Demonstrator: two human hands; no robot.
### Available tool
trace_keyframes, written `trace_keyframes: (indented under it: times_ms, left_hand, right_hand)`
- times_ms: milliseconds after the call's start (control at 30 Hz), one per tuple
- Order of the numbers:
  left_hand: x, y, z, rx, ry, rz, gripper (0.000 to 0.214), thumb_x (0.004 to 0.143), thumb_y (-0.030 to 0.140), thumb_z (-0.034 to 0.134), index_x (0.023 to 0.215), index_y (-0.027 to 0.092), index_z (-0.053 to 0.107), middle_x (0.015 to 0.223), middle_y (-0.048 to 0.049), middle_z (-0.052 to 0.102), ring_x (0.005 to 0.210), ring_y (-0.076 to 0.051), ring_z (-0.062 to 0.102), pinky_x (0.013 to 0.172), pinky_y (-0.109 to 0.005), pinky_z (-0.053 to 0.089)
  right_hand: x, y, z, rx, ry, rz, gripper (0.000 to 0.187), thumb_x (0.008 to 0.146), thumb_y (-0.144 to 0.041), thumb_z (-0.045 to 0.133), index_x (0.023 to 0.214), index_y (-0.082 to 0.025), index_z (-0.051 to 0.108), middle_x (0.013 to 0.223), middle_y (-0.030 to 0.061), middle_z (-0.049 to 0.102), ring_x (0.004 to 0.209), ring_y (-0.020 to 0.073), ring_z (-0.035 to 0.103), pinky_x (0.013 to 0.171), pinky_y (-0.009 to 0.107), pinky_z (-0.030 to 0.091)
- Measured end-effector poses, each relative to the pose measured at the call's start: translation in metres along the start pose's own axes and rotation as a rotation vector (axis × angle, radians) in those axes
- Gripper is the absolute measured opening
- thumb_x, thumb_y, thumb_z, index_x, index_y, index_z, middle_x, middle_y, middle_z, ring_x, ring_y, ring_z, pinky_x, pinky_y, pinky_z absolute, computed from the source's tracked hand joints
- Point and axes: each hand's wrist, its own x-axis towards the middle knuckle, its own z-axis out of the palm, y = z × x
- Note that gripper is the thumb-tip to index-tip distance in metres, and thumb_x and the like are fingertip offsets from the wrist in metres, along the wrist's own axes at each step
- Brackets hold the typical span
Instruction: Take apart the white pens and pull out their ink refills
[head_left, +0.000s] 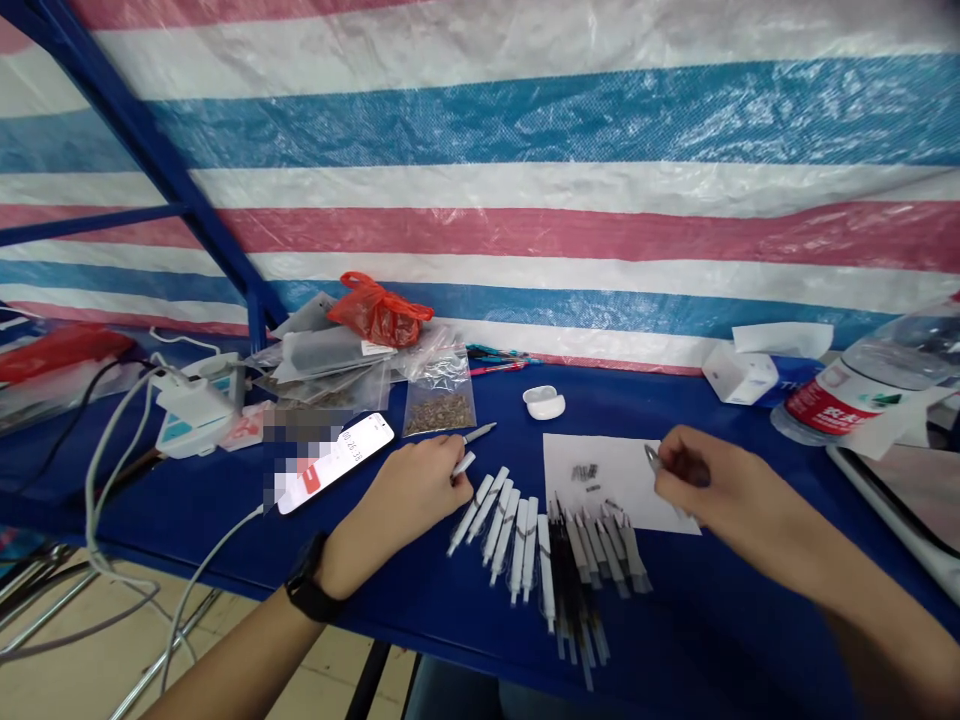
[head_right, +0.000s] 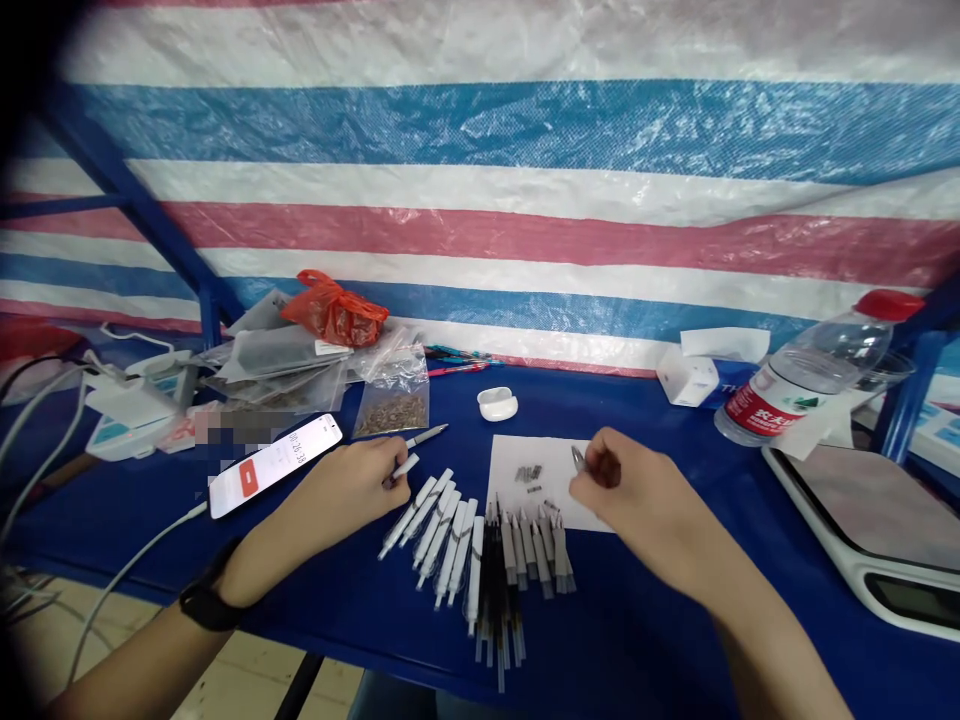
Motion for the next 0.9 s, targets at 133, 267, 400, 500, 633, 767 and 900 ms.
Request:
trace_keyframes:
  times_ms: [133, 267, 400, 500, 633, 767, 900]
  left_hand:
    - [0.016, 0.004, -0.016, -0.273, 0.100, 0.105, 0.021, 0.092, 0.015, 0.043, 0.080, 0.020, 0.060, 0.081, -0.0024, 0.069, 0.078, -0.020, 0.067, 0.068, -0.028, 0.043]
    - [0.046, 0.021, -0.019, -0.447, 0.135, 0.222, 0.026, 0.104, 0.030, 0.036, 0.096, 0.022, 0.060, 0.069, 0.0026, 0.063, 0.064, -0.017, 0.062, 0.062, -0.026, 0.040]
    - [0.068, 0.034, 0.002, -0.303, 0.268, 0.062, 0.027, 0.108, 0.036, 0.034, 0.108, 0.021, 0.057, 0.071, -0.0001, 0.065, 0.068, -0.021, 0.067, 0.059, -0.027, 0.036]
    - [0.069, 0.034, 0.016, -0.147, 0.277, -0.014, 0.025, 0.107, 0.032, 0.036, 0.112, 0.020, 0.057, 0.080, -0.0043, 0.071, 0.081, -0.025, 0.072, 0.062, -0.028, 0.037]
    - [0.062, 0.032, 0.019, -0.146, 0.300, -0.013, 0.027, 0.107, 0.032, 0.035, 0.110, 0.019, 0.058, 0.080, -0.0049, 0.072, 0.084, -0.026, 0.073, 0.066, -0.028, 0.039]
    - [0.060, 0.033, 0.018, -0.175, 0.327, -0.011, 0.027, 0.106, 0.033, 0.037, 0.110, 0.020, 0.060, 0.080, -0.0051, 0.072, 0.084, -0.026, 0.072, 0.066, -0.028, 0.041]
    - [0.062, 0.031, 0.021, -0.172, 0.271, -0.010, 0.025, 0.105, 0.033, 0.040, 0.110, 0.020, 0.060, 0.081, -0.0055, 0.072, 0.083, -0.027, 0.072, 0.067, -0.028, 0.041]
  right_hand:
    - [0.036, -0.006, 0.004, 0.284, -0.174, 0.006, 0.015, 0.072, -0.038, 0.049, 0.075, -0.024, 0.044, 0.059, -0.0056, 0.045, 0.053, 0.0139, 0.044, 0.050, 0.026, 0.037]
    - [0.057, 0.001, 0.027, 0.230, -0.176, -0.084, 0.010, 0.077, -0.031, 0.043, 0.071, -0.023, 0.045, 0.057, -0.0066, 0.039, 0.050, 0.0127, 0.036, 0.050, 0.025, 0.029]
    - [0.048, 0.011, 0.031, -0.075, -0.269, -0.225, 0.010, 0.082, -0.029, 0.050, 0.082, -0.023, 0.058, 0.055, -0.0071, 0.044, 0.051, 0.0141, 0.042, 0.053, 0.026, 0.029]
    - [0.032, 0.009, 0.026, -0.068, -0.378, -0.232, 0.014, 0.086, -0.035, 0.057, 0.088, -0.023, 0.064, 0.056, -0.0080, 0.042, 0.051, 0.0130, 0.039, 0.052, 0.025, 0.028]
    - [0.011, -0.012, 0.029, -0.062, -0.501, -0.312, 0.011, 0.089, -0.034, 0.064, 0.090, -0.024, 0.066, 0.067, -0.0054, 0.057, 0.053, 0.0121, 0.046, 0.053, 0.024, 0.033]
    - [-0.014, -0.028, 0.040, -0.266, -0.498, -0.417, 0.005, 0.087, -0.024, 0.068, 0.082, -0.024, 0.065, 0.067, -0.0036, 0.064, 0.056, 0.0150, 0.058, 0.052, 0.024, 0.033]
    - [-0.060, -0.013, 0.053, -0.479, -0.097, -0.394, 0.014, 0.087, -0.027, 0.064, 0.074, -0.024, 0.059, 0.058, -0.0011, 0.065, 0.046, 0.0206, 0.062, 0.044, 0.027, 0.026]
